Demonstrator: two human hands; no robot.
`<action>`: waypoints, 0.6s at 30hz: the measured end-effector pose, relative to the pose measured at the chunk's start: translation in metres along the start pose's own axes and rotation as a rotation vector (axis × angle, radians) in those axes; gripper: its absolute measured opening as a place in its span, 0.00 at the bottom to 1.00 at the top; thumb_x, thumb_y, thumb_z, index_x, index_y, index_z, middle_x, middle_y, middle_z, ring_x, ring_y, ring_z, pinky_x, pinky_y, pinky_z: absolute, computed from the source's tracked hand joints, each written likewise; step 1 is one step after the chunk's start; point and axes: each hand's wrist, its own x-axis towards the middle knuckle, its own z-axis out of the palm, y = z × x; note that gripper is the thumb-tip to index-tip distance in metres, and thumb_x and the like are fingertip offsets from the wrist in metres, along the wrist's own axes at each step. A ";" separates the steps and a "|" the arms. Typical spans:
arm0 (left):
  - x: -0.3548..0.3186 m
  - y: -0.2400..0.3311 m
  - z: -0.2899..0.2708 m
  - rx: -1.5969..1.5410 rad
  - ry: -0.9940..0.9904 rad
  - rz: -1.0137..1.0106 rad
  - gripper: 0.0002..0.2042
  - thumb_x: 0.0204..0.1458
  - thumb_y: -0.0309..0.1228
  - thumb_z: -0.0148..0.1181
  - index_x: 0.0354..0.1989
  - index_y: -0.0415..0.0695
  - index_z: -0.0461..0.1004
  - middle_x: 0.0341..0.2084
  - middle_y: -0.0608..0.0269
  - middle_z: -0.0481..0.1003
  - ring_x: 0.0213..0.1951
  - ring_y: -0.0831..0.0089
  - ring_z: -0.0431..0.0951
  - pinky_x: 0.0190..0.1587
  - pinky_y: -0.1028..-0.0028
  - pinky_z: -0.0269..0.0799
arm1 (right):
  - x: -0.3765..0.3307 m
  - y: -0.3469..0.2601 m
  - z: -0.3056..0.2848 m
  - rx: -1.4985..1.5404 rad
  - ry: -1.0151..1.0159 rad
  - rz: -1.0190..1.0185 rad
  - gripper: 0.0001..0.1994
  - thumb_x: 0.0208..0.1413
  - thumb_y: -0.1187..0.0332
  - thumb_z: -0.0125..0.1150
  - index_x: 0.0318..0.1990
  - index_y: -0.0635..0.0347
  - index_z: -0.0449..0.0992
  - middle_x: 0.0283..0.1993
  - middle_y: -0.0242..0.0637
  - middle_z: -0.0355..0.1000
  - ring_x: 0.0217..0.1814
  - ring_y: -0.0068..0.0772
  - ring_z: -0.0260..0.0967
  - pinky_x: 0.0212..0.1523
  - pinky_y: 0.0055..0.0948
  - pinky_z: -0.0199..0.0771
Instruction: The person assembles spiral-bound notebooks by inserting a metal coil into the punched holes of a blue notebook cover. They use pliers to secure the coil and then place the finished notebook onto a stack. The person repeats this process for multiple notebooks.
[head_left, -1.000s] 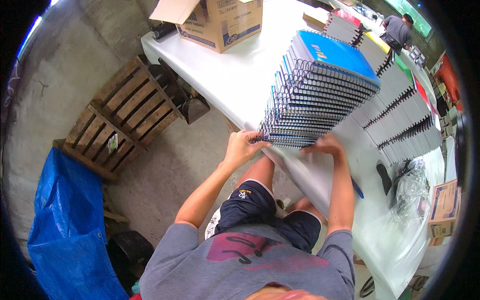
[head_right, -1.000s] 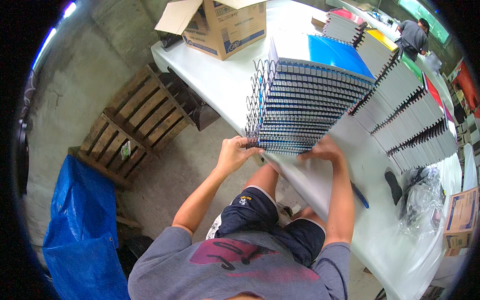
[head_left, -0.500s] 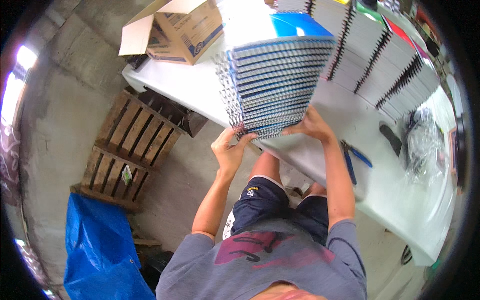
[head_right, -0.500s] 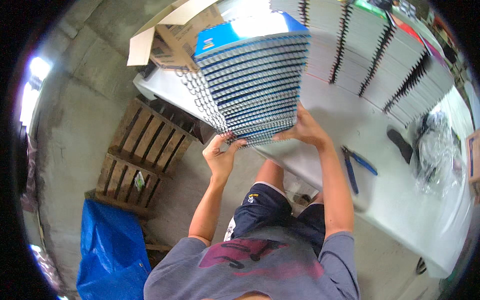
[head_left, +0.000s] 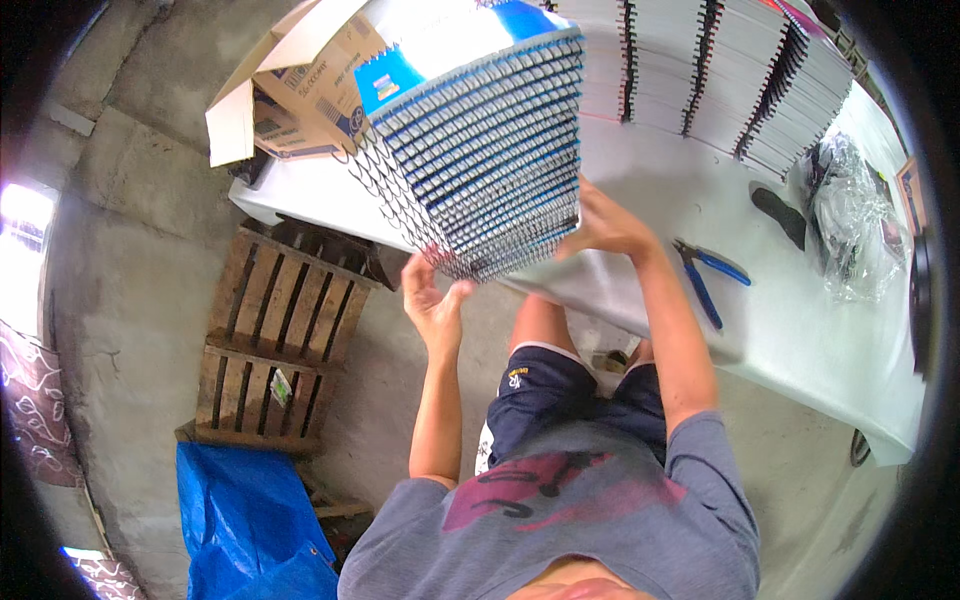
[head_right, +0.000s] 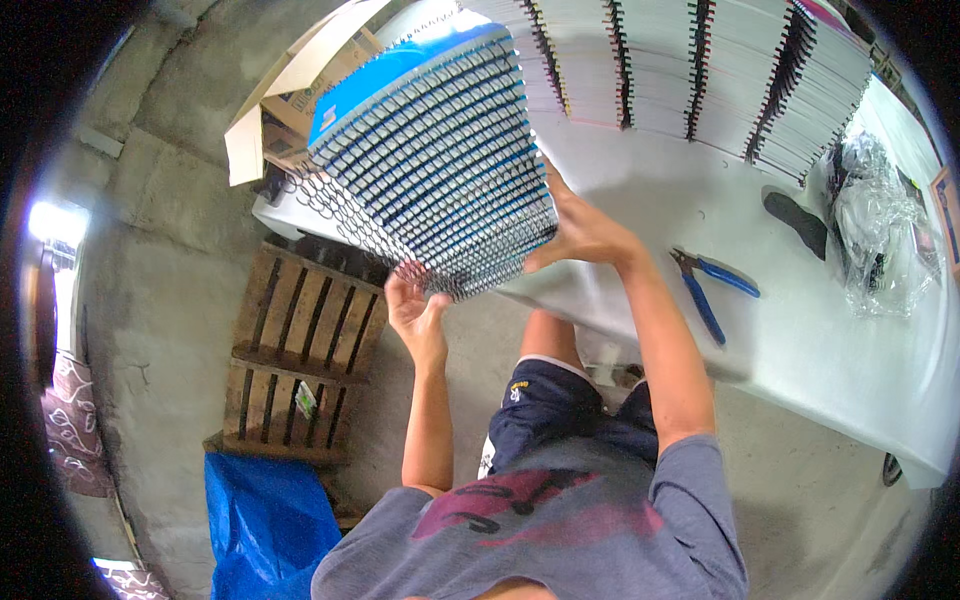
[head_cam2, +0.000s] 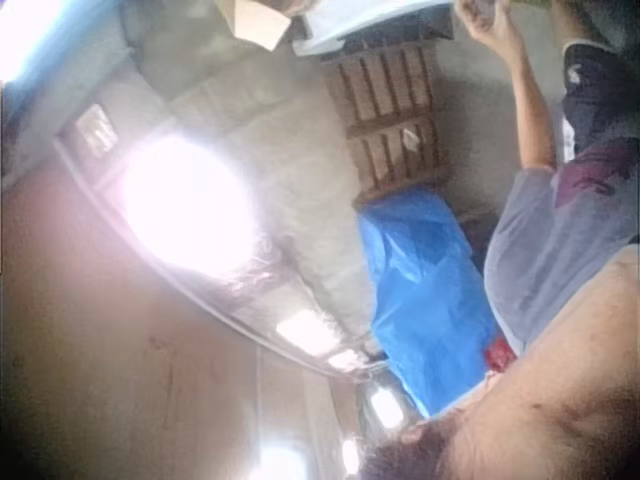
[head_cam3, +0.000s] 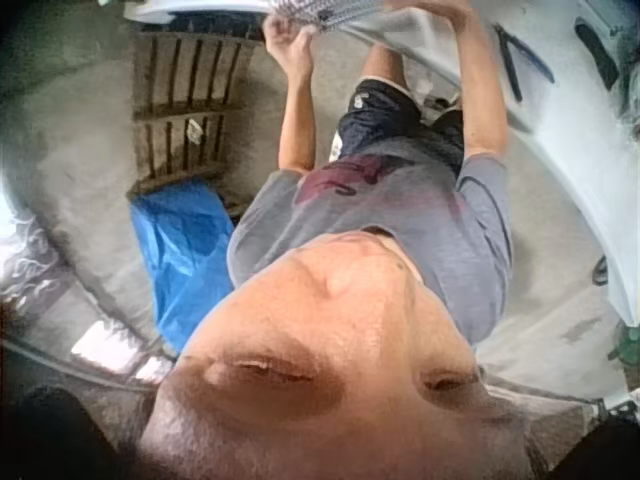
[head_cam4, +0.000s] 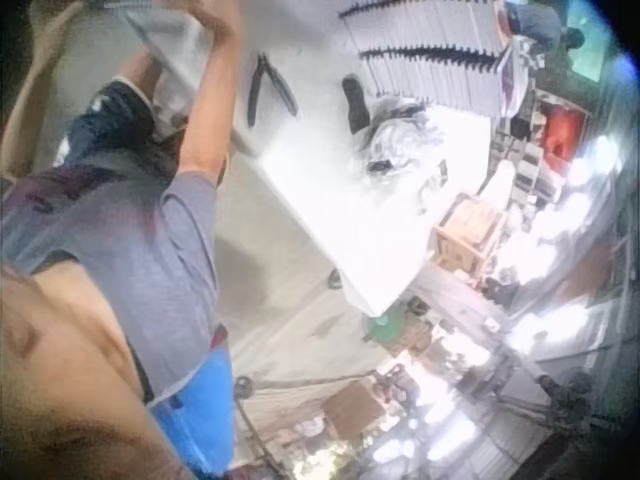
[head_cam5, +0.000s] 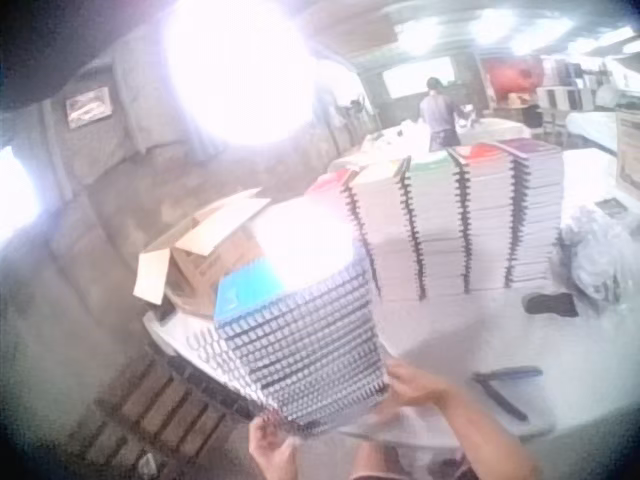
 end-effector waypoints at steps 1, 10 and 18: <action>0.004 0.003 -0.012 -0.072 -0.050 -0.014 0.45 0.32 0.26 0.73 0.63 0.46 0.54 0.57 0.60 0.63 0.60 0.67 0.61 0.61 0.65 0.54 | -0.003 0.003 0.000 0.170 0.022 0.102 0.56 0.41 0.39 0.63 0.69 0.57 0.35 0.73 0.42 0.29 0.75 0.34 0.22 0.71 0.32 0.25; 0.131 0.043 0.059 -0.211 -0.011 0.129 0.43 0.51 0.68 0.28 0.68 0.50 0.39 0.63 0.49 0.50 0.64 0.59 0.51 0.66 0.57 0.42 | 0.062 -0.046 -0.002 0.328 0.406 -0.249 0.46 0.51 0.28 0.24 0.69 0.53 0.39 0.72 0.34 0.40 0.72 0.32 0.37 0.69 0.34 0.33; 0.139 -0.012 0.045 0.649 -0.126 0.263 0.33 0.57 0.48 0.44 0.65 0.39 0.48 0.60 0.51 0.57 0.61 0.60 0.58 0.62 0.63 0.54 | 0.060 -0.064 0.001 0.227 0.329 -0.135 0.41 0.56 0.43 0.49 0.68 0.60 0.45 0.67 0.41 0.50 0.70 0.34 0.42 0.67 0.33 0.37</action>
